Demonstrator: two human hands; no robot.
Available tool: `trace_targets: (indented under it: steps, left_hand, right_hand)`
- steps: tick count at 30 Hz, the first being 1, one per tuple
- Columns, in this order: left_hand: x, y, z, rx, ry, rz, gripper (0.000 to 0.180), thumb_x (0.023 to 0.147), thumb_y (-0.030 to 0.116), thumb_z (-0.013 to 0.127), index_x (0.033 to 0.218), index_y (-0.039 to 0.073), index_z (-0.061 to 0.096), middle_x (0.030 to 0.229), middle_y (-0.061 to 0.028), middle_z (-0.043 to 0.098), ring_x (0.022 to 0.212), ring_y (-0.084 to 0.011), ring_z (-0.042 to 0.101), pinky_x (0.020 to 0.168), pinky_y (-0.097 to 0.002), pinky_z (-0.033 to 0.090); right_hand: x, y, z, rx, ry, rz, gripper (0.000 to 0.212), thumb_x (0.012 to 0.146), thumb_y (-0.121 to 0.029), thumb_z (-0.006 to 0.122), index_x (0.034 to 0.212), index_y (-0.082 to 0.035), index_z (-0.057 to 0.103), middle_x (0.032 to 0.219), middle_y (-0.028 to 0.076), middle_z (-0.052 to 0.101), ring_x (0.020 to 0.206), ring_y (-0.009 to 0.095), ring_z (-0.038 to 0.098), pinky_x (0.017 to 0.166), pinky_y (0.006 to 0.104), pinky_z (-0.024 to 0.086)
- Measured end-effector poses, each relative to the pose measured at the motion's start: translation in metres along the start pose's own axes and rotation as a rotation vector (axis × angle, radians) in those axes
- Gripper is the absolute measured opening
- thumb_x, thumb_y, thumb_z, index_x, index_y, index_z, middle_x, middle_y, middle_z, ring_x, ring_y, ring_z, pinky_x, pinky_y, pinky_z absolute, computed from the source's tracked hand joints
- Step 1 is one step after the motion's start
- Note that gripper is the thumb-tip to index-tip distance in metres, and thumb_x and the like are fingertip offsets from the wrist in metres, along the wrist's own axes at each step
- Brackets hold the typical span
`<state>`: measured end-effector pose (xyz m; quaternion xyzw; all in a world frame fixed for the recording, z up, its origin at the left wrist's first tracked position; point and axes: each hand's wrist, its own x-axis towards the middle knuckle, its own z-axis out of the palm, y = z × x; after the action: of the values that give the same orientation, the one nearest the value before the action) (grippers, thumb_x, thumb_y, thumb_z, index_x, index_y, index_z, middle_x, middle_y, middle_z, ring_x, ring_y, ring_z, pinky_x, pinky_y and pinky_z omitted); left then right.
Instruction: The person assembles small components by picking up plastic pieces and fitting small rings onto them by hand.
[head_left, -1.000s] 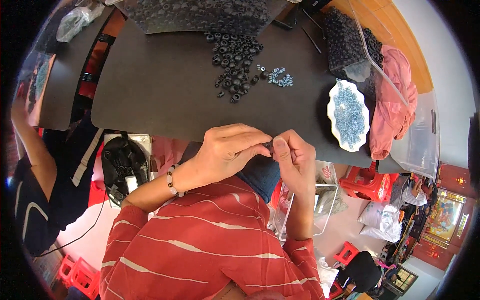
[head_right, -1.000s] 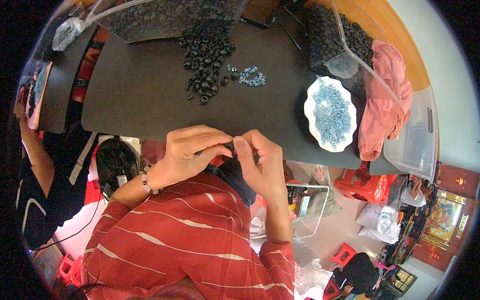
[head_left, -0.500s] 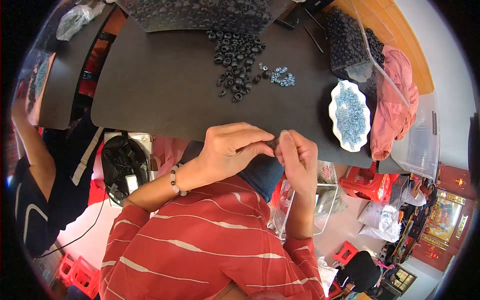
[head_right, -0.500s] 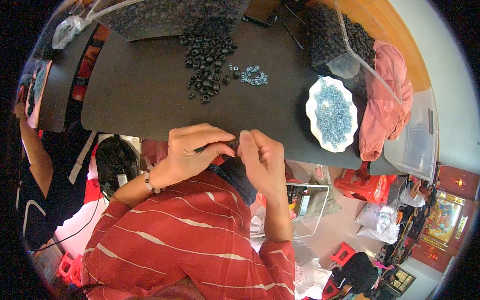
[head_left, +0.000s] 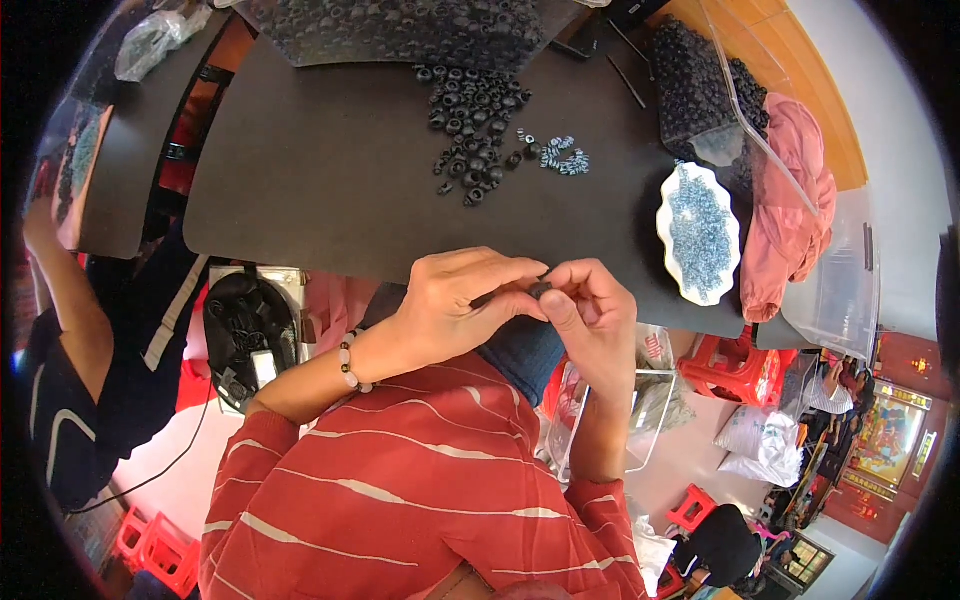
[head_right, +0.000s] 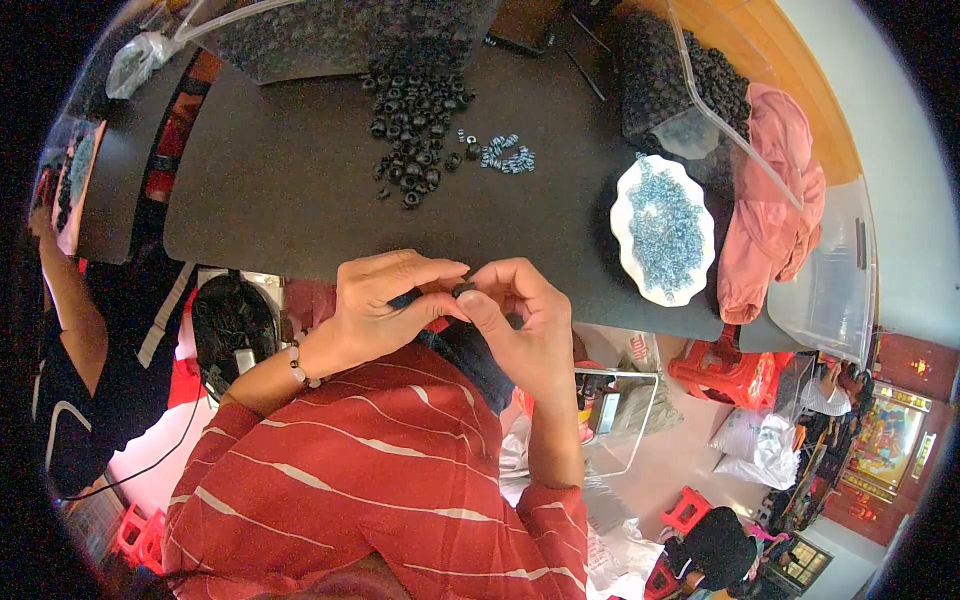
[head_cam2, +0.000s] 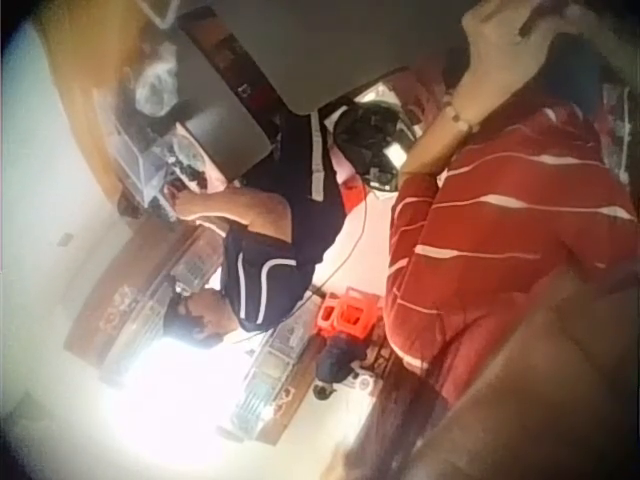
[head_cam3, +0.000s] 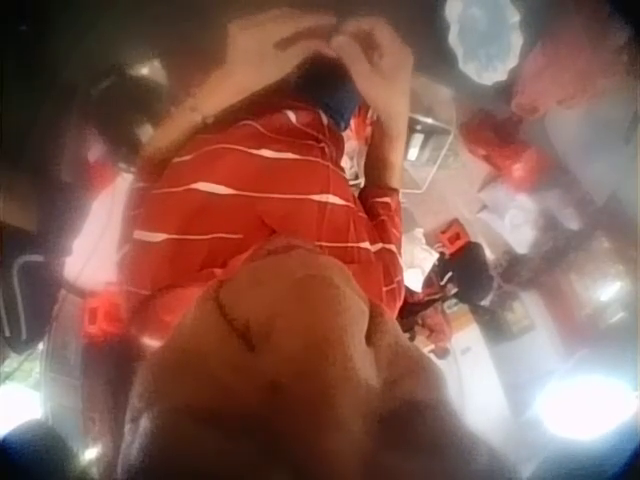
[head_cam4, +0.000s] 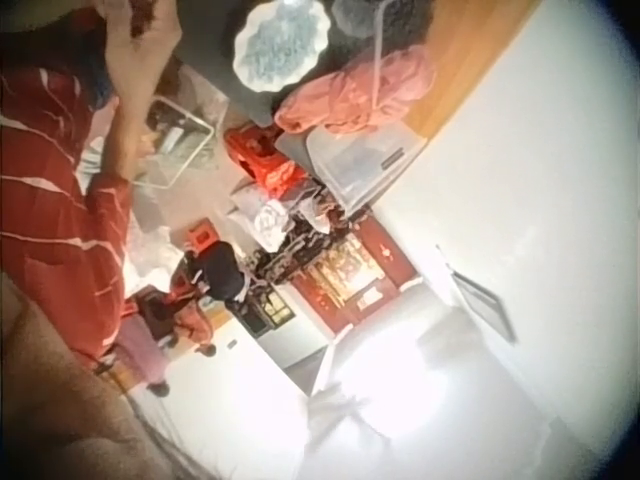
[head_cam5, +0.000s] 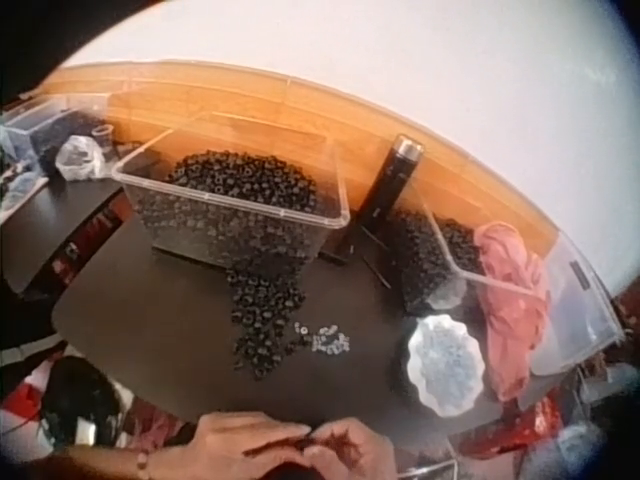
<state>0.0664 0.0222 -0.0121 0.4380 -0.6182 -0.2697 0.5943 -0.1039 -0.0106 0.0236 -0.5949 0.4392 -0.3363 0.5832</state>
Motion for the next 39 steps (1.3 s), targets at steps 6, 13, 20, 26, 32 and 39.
trace_targets:
  steps: [6, 13, 20, 26, 32, 39]
  left_hand:
    - [0.003, -0.006, -0.004, 0.045, -0.002, 0.050, 0.021, 0.071, 0.008, 0.077, 0.089, 0.002, 0.069, 0.073, -0.0080, 0.065, 0.063, -0.0196, 0.063, 0.055, -0.0281, 0.049]
    - [0.007, -0.002, -0.023, 0.055, -0.065, -0.207, 0.006, 0.081, 0.007, 0.071, 0.079, 0.002, 0.070, 0.064, -0.0057, 0.059, 0.051, -0.0091, 0.051, 0.046, -0.0238, 0.039]
    - [0.003, -0.007, -0.023, 0.088, -0.081, -0.238, 0.012, 0.082, 0.010, 0.068, 0.075, 0.002, 0.066, 0.062, -0.0063, 0.058, 0.048, -0.0137, 0.053, 0.044, -0.0269, 0.040]
    - [0.006, -0.008, -0.026, 0.046, -0.077, -0.227, 0.010, 0.081, 0.008, 0.069, 0.074, 0.001, 0.065, 0.062, -0.0063, 0.058, 0.049, -0.0118, 0.055, 0.045, -0.0251, 0.041]
    - [0.007, -0.004, -0.024, -0.008, -0.024, -0.256, 0.010, 0.082, 0.008, 0.069, 0.076, 0.001, 0.065, 0.063, -0.0056, 0.059, 0.051, -0.0091, 0.055, 0.046, -0.0235, 0.041]
    - [0.007, -0.012, -0.024, -0.232, 0.078, -0.410, 0.014, 0.087, 0.011, 0.067, 0.095, -0.001, 0.067, 0.075, -0.0050, 0.064, 0.064, -0.0077, 0.060, 0.056, -0.0221, 0.047]
  right_hand:
    - [0.017, -0.020, -0.014, -0.236, 0.024, -0.076, 0.013, 0.084, -0.012, 0.069, 0.087, -0.002, 0.061, 0.077, -0.001, 0.060, 0.072, 0.005, 0.053, 0.067, 0.0214, 0.044]
    - [0.104, -0.125, -0.113, -0.818, 0.746, -0.576, 0.014, 0.090, -0.015, 0.063, 0.096, -0.003, 0.066, 0.082, 0.002, 0.065, 0.073, 0.009, 0.059, 0.069, 0.0232, 0.048]
    - [0.110, -0.065, -0.050, -0.831, 0.287, -0.614, 0.019, 0.085, -0.014, 0.068, 0.102, -0.007, 0.065, 0.090, 0.009, 0.066, 0.082, 0.018, 0.062, 0.076, 0.0306, 0.048]
    - [0.111, -0.019, -0.001, -1.003, -0.038, -0.706, 0.036, 0.073, -0.010, 0.072, 0.108, -0.011, 0.063, 0.118, 0.013, 0.050, 0.106, 0.034, 0.046, 0.090, 0.0412, 0.041]
    - [0.120, -0.005, 0.003, -1.070, -0.056, -0.769, 0.029, 0.072, -0.010, 0.074, 0.099, -0.012, 0.065, 0.120, 0.012, 0.049, 0.107, 0.033, 0.044, 0.090, 0.0424, 0.038]
    - [0.096, -0.012, 0.004, -0.773, -0.027, -0.745, 0.026, 0.068, -0.009, 0.077, 0.092, -0.010, 0.066, 0.114, 0.011, 0.054, 0.103, 0.030, 0.047, 0.088, 0.0383, 0.039]
